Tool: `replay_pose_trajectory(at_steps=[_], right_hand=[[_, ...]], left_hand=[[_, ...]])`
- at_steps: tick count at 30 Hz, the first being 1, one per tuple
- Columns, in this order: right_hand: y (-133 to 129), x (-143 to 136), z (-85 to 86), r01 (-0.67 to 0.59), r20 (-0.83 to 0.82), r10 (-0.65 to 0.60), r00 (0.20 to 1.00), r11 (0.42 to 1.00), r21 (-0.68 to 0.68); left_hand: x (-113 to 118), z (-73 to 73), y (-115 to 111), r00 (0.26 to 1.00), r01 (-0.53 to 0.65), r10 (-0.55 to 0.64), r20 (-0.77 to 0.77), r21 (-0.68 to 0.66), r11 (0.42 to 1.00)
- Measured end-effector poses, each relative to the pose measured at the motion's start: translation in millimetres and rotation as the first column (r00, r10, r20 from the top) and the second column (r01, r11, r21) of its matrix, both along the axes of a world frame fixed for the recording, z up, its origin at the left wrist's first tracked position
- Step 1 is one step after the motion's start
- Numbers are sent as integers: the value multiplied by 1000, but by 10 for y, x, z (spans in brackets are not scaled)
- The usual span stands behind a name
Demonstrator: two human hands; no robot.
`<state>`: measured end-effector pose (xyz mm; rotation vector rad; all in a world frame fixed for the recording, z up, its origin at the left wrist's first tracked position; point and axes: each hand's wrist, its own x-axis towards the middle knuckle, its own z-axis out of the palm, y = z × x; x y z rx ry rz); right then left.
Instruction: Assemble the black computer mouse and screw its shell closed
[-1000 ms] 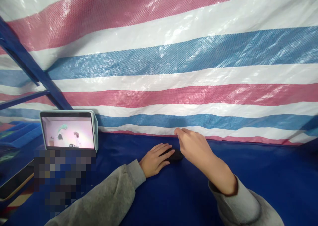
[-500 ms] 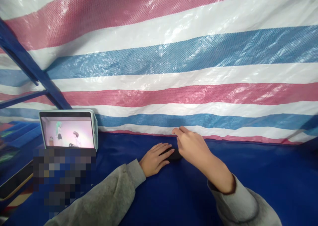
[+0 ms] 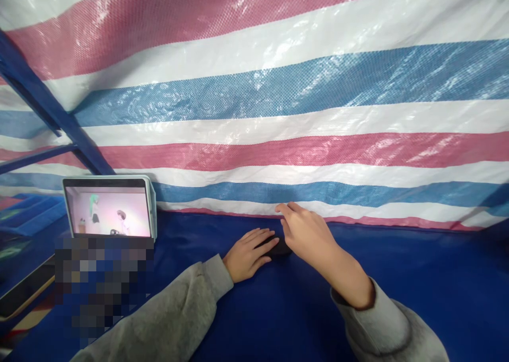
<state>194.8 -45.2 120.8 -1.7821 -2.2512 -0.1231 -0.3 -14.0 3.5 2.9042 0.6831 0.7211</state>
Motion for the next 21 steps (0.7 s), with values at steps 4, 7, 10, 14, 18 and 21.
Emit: replay_pose_trajectory(at_steps=[4, 7, 10, 14, 18, 21], right_hand=[[12, 18, -20, -3, 20, 3, 1000, 1000, 5], [8, 22, -19, -3, 22, 3, 1000, 1000, 10], [5, 18, -11, -4, 28, 4, 1000, 1000, 7], [8, 15, -1, 14, 41, -14, 999, 1000, -15], [1, 12, 4, 17, 8, -17, 1000, 1000, -26], [-9, 9, 8, -1, 13, 1, 1000, 1000, -20]], left_hand=[[-2, -3, 3, 1000, 1, -1, 0, 3, 1000], [-4, -14, 6, 1000, -2, 2, -1, 5, 1000], [-6, -17, 4, 1000, -2, 2, -5, 1, 1000], [-6, -4, 0, 1000, 1, -1, -7, 1, 1000], [-6, 1, 3, 1000, 2, -2, -6, 2, 1000], [-10, -2, 7, 1000, -2, 2, -12, 2, 1000]])
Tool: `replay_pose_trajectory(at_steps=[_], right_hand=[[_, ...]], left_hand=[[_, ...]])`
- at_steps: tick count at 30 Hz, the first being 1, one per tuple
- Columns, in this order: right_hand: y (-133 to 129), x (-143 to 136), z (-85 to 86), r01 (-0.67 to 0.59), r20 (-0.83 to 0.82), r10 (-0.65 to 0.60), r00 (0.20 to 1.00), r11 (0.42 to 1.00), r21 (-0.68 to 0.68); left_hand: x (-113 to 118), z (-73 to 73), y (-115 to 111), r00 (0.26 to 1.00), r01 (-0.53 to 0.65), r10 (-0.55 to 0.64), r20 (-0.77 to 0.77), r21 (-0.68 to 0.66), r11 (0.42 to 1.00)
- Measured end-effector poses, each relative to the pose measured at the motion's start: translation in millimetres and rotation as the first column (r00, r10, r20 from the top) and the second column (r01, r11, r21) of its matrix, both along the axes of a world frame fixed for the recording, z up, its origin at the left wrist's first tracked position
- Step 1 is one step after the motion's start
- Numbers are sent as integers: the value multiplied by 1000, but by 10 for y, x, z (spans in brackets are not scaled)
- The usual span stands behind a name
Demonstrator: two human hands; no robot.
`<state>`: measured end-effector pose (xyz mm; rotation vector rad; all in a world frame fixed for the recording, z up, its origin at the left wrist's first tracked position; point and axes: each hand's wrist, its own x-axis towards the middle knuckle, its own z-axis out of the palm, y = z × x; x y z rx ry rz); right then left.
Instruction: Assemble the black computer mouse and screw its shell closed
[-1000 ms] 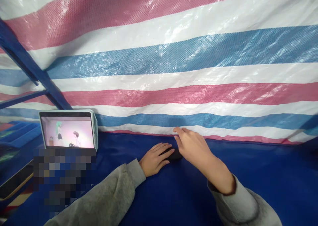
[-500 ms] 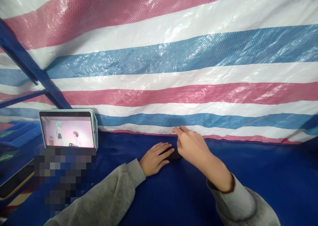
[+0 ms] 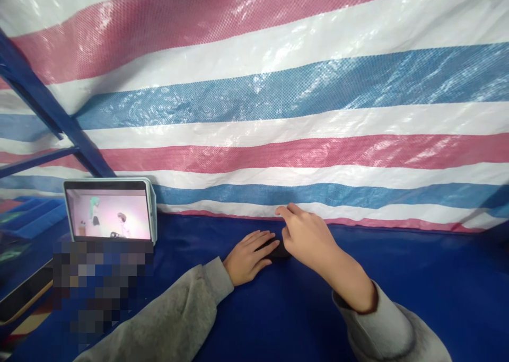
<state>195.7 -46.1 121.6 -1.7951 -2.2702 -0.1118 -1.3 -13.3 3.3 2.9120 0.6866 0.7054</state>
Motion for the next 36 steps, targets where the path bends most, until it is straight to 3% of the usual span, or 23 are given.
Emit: replay_pose_trajectory(at_steps=[36], right_hand=[[6, -1, -25, 3, 26, -4, 1000, 1000, 25]], left_hand=[[1, 11, -14, 1000, -7, 7, -3, 6, 1000]])
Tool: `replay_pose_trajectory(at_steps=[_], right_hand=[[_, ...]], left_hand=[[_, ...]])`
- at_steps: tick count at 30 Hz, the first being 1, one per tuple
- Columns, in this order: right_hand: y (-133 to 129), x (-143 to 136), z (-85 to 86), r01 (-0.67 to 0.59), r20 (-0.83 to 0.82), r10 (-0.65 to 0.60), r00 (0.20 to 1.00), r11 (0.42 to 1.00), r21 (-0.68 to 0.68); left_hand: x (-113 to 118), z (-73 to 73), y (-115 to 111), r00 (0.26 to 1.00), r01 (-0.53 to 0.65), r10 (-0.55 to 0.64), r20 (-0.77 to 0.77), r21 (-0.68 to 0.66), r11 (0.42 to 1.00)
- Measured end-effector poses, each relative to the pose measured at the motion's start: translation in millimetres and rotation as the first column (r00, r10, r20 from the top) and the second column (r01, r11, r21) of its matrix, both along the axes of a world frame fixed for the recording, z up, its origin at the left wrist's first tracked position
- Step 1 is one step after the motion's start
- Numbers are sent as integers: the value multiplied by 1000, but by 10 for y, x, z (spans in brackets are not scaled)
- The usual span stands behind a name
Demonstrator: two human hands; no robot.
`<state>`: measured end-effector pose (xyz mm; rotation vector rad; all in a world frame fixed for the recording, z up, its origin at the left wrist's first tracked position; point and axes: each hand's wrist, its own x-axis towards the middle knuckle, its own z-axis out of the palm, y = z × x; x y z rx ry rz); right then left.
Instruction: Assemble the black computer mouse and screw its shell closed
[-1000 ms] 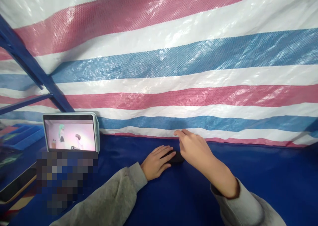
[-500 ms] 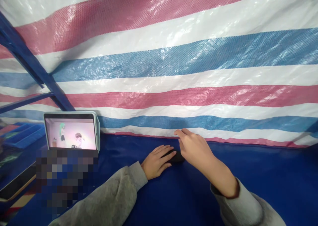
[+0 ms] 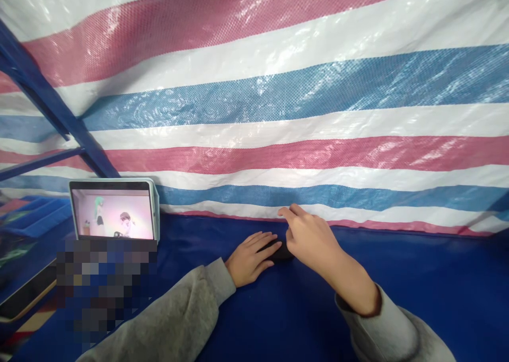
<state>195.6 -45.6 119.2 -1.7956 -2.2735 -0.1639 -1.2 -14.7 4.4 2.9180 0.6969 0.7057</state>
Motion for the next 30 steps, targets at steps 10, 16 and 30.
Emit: replay_pose_trajectory(at_steps=[10, 16, 30], right_hand=[[-14, -1, 27, -3, -23, 3, 1000, 1000, 0], [-10, 16, 21, -5, -26, 5, 1000, 1000, -1], [-9, 92, 100, 5, -119, -1, 993, 999, 37]], left_hand=[[-5, -3, 2, 1000, 3, -3, 8, -17, 1000], [-7, -3, 2, 1000, 5, -4, 11, -27, 1000], [-4, -2, 8, 1000, 4, -3, 15, -38, 999]])
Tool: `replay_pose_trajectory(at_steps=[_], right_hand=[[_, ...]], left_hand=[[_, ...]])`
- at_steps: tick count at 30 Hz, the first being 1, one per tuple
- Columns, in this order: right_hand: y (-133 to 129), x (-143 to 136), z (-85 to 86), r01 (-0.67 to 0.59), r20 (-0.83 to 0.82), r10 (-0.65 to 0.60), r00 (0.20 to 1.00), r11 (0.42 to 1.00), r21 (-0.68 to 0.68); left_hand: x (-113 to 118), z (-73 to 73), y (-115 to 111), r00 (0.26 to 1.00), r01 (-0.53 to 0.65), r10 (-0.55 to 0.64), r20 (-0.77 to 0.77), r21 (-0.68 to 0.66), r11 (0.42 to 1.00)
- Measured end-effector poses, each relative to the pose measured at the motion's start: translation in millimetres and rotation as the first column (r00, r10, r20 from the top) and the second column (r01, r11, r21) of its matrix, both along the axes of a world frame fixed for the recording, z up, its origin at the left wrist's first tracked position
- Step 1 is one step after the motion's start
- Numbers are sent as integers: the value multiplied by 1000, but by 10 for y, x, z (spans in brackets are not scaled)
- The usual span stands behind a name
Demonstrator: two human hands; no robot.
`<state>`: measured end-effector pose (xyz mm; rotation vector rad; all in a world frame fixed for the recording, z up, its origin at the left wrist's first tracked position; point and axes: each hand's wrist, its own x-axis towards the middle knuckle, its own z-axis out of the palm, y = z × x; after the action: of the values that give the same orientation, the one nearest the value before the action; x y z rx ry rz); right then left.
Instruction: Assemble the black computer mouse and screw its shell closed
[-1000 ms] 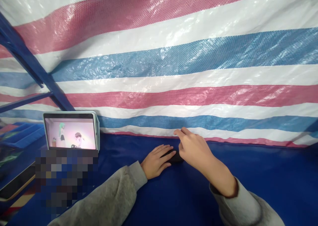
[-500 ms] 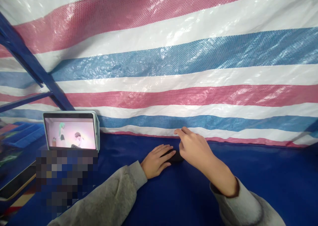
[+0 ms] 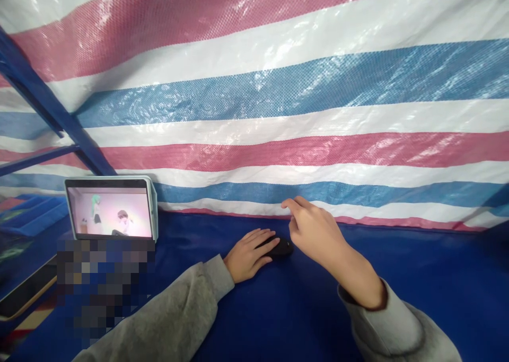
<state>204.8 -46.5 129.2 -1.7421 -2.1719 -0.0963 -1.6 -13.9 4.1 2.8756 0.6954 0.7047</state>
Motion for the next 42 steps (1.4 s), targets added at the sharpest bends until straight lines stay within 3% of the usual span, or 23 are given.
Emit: replay_pose_trajectory(at_steps=[11, 15, 18, 22, 24, 29, 34, 37, 40, 42], right_hand=[[7, 27, 10, -9, -44, 9, 999, 1000, -4], [-48, 54, 96, -151, -249, 128, 960, 986, -74], [-112, 77, 83, -295, -373, 205, 905, 933, -203], [-181, 100, -91, -450, -441, 274, 854, 815, -365], [-207, 93, -197, -465, -434, 285, 855, 793, -395], [-256, 36, -432, -456, -328, 334, 884, 769, -447], [-308, -32, -635, -411, -179, 371, 911, 794, -448], [-331, -79, -696, -424, -168, 390, 905, 835, -349], [-294, -93, -782, -347, -152, 338, 929, 937, -34], [-227, -69, -896, -276, -134, 290, 947, 954, 116]], left_hand=[[5, -2, 0, 1000, 2, -2, -5, -22, 1000], [-12, 8, -3, 1000, -5, 6, 12, -77, 997], [-30, 5, 1, 998, -40, 46, 38, -152, 988], [-38, -9, 25, 995, -46, 65, 72, -243, 969], [-37, -11, 41, 991, -23, 59, 116, -288, 957], [-38, 30, 69, 968, 26, 83, 235, -428, 904], [-38, 64, 76, 967, -14, 138, 216, -493, 870], [-30, 42, 80, 963, -56, 165, 212, -444, 894], [-24, 24, 86, 958, -102, 203, 201, -424, 900], [-24, 24, 90, 960, -126, 218, 177, -424, 897]])
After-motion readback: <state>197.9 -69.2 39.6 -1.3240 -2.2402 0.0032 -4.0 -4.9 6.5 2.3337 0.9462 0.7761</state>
